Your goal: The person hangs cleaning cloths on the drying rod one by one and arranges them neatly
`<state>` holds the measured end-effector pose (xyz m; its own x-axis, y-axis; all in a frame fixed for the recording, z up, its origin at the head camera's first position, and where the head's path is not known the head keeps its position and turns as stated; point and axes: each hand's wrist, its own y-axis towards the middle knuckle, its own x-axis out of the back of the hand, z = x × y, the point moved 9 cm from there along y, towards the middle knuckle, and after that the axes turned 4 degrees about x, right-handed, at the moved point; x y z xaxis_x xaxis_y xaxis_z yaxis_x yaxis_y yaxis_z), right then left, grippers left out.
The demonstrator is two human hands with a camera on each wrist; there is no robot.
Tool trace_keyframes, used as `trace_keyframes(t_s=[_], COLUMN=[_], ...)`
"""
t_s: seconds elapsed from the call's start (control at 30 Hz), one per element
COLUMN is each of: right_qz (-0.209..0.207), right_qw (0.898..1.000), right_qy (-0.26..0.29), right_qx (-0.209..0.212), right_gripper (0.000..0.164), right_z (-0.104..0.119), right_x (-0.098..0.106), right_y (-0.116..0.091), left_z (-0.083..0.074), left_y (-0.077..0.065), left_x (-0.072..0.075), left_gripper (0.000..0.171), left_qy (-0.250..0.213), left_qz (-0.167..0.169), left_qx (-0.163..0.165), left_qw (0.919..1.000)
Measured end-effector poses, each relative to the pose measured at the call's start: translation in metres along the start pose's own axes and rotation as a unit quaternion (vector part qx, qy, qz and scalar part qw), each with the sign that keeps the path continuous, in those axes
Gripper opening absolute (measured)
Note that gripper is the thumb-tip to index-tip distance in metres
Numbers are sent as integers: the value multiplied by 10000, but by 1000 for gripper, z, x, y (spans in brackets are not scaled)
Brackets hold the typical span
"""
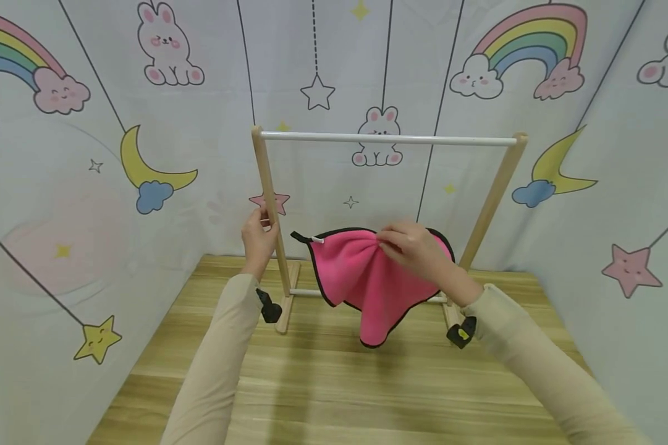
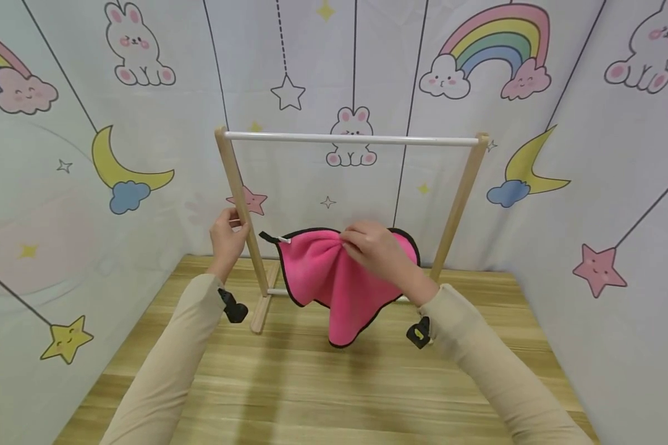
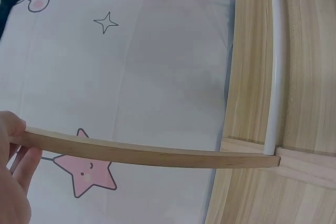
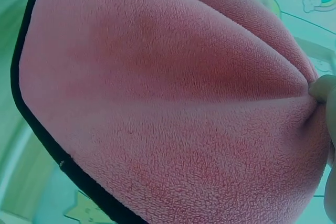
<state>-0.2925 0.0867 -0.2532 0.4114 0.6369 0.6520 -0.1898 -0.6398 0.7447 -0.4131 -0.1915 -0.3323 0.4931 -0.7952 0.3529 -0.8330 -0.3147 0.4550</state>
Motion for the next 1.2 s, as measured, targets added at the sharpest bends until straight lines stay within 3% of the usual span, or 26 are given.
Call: trace_keyframes(t_s=[0.37, 0.7, 1.2], right_qz=[-79, -258, -595], right_qw=[9990, 9970, 9886], right_qy=[-431, -706, -1279], right_qx=[50, -171, -531], right_gripper=[14, 15, 19], right_z=[-7, -20, -59], right_x=[35, 63, 87], right_y=[34, 65, 100], left_z=[-2, 0, 0], left_y=[-1, 0, 0], left_x=[0, 0, 1], left_gripper=[25, 25, 26], left_qy=[14, 42, -31], left_qz=[-29, 1, 12], left_qx=[-17, -20, 3], left_qw=[10000, 10000, 10000])
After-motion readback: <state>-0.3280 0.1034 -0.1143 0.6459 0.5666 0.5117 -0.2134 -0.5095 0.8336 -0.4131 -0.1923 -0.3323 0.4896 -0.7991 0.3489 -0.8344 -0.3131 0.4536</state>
